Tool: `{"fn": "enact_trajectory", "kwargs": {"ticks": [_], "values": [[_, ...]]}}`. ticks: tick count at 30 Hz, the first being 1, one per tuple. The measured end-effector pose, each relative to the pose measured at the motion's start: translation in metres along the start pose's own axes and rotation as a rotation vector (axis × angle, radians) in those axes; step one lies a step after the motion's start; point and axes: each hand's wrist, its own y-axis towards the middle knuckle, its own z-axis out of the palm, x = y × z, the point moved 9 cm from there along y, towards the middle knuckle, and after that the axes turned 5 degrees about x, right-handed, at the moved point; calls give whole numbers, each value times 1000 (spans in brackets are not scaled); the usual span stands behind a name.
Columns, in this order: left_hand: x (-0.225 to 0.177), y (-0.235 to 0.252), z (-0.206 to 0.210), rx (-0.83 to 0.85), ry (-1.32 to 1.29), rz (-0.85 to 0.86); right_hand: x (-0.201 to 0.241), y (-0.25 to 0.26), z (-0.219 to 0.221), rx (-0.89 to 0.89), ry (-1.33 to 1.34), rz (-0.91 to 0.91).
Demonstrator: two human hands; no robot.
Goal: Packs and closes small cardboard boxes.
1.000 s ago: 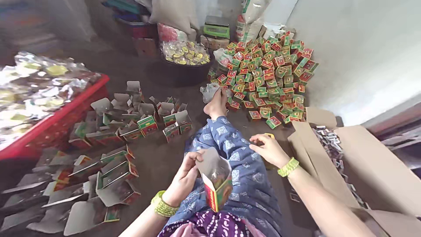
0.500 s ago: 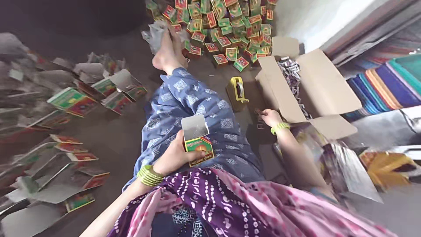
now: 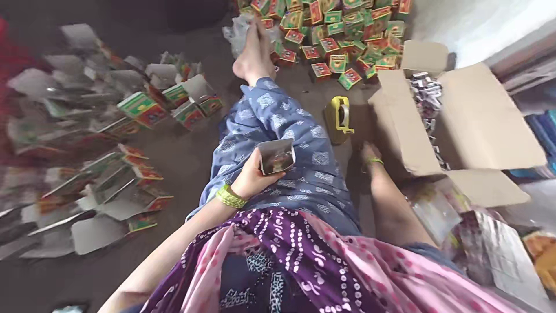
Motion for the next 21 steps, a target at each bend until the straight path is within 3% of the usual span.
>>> {"fn": "enact_trajectory", "kwargs": {"ticks": [6, 9, 12, 15, 18, 21], "values": [[3, 0, -3, -11, -115, -44, 17, -34, -16, -136, -15, -89], [3, 0, -5, -41, -130, -40, 36, -69, -46, -194, 141, -105], [3, 0, -7, -69, -132, -18, 68, -116, -79, -279, 583, -353], [7, 0, -8, -89, -123, -38, 131, -186, -106, -198, 854, -784], [8, -2, -6, -90, -86, -67, 203, -278, -121, -299, 509, -1251], [6, -3, -6, -83, -67, -69, 254, -329, -96, -483, -30, -1458]]}}
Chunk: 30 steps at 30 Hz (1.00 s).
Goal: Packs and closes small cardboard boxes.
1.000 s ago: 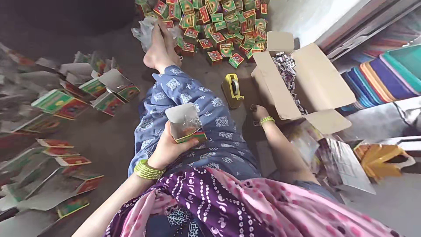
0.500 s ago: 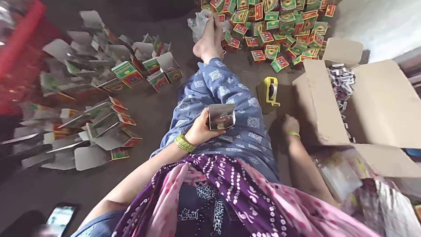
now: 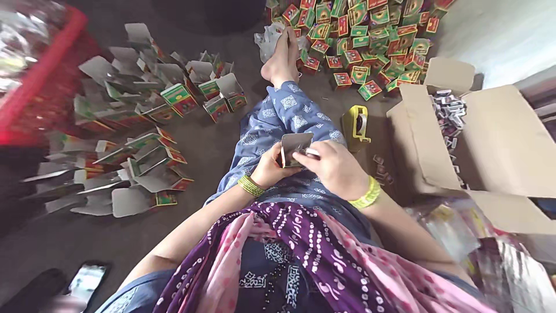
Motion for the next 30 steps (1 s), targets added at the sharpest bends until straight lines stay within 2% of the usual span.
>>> {"fn": "enact_trajectory", "kwargs": {"ticks": [4, 11, 17, 21, 24, 27, 30], "values": [[2, -3, -2, 1, 15, -3, 16, 17, 35, 163, -232, -120], [7, 1, -1, 21, 4, -23, 10, 16, 38, 162, -296, -197], [11, 2, -3, 29, -31, -81, -13, 9, 31, 106, -299, -170], [11, 3, -3, 26, -12, -58, -25, 7, 11, -40, -92, -21], [11, 3, -3, 14, -34, -68, -36, 7, -13, -237, 269, 176], [12, 2, -3, 1, -22, -66, -45, 5, 3, -253, 641, 370], [9, 2, -2, 6, 15, -45, -41, 8, 25, -215, 650, 476]]}}
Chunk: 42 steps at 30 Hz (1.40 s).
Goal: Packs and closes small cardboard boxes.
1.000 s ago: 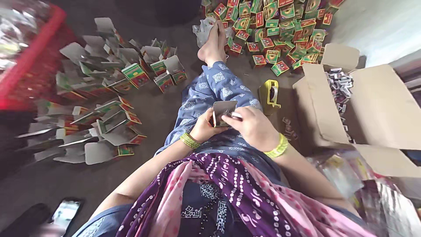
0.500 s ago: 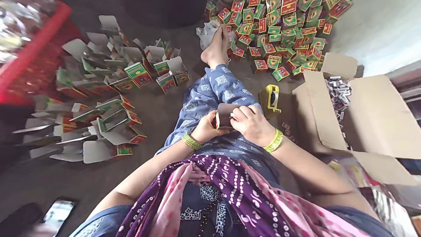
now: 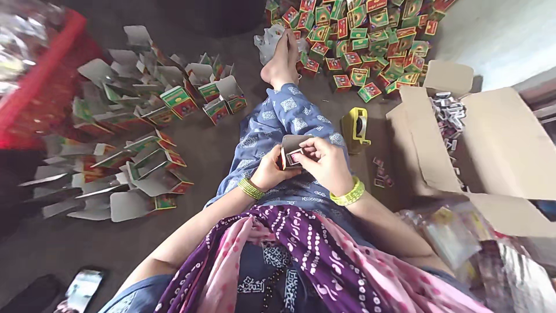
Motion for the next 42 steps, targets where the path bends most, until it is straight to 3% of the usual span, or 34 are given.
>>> {"fn": "enact_trajectory", "kwargs": {"ticks": [4, 10, 18, 26, 33, 35, 39, 42], "values": [[-1, -3, 1, 7, 71, 22, 8, -1, 20, -21, -171, -62], [-2, -2, -2, -6, 79, 42, 28, -18, 38, 94, -392, -219], [-5, -5, -1, -7, 190, 28, 18, -13, 21, -70, -319, -91], [-2, -5, -3, -24, 117, 34, 32, -20, 49, 178, -463, -289], [-7, -5, 2, 13, 145, 52, 27, -20, 63, 341, -586, -270], [-12, -6, 3, 17, 151, 111, 32, -21, 51, 258, -565, -298], [-17, -9, -2, -26, 9, 210, 28, -20, 1, -104, -389, -315], [-22, -10, -3, -51, -105, 266, -10, -15, -15, -106, -115, -199]]}}
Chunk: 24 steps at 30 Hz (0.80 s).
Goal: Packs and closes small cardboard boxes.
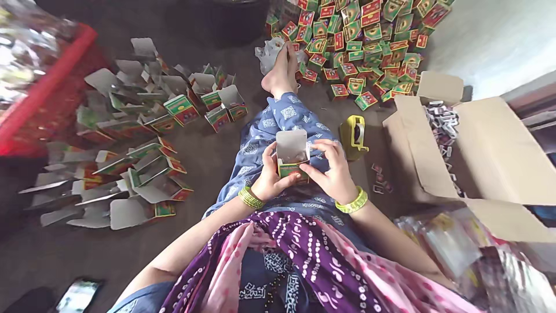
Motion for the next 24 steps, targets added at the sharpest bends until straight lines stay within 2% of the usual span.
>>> {"fn": "enact_trajectory", "kwargs": {"ticks": [3, 6, 9, 13, 16, 18, 21, 24], "values": [[-1, -2, 1, -5, -47, -1, -30, -6, 17, 109, 322, 102], [-3, -3, 0, 8, -23, -34, -31, -10, 34, 213, 464, 93], [-7, -4, 0, 40, 39, -27, -27, -12, 44, 233, 472, 48], [-8, -4, 6, 106, 80, 7, -19, -12, 47, 249, 310, -34], [-3, -2, 8, 128, 47, -30, -19, -10, 32, 106, 299, -47], [0, -3, 8, 126, 22, -62, -20, -7, 18, 35, 443, -37], [3, -3, 10, 123, -74, -73, -19, -5, 10, 98, 595, 24], [5, -2, 13, 149, -114, -89, -12, -5, 15, 203, 455, -35]]}}
